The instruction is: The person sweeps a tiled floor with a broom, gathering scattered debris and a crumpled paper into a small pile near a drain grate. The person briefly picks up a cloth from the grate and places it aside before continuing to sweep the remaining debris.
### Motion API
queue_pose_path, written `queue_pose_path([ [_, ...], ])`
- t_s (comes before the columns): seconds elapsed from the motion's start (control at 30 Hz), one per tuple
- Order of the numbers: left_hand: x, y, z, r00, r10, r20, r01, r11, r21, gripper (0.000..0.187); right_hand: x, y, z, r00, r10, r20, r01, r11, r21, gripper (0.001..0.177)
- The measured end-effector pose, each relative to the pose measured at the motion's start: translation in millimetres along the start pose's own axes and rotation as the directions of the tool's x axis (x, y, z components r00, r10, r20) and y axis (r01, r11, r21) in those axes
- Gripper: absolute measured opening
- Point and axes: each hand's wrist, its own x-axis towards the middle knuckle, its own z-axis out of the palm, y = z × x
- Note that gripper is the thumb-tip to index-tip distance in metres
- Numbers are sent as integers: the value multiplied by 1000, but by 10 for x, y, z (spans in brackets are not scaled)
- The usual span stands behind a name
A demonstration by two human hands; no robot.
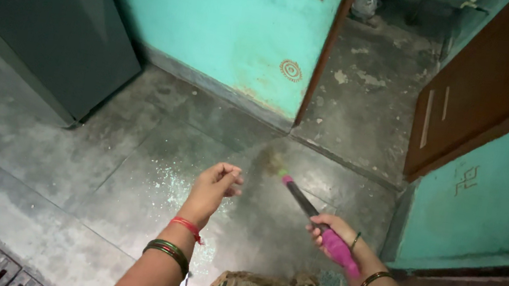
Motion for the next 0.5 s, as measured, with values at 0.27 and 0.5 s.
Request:
queue_pose_path([
  [0.27, -12, 0, -151, 997, 25, -73, -24, 1000, 12, 24, 369, -279, -472, 936, -232, -266, 220, 973, -72, 12],
  [0.5, 190, 128, -35, 982, 18, -189, -10, 999, 45, 25, 505, -575, -297, 989, -109, -105, 92, 985, -148, 16],
])
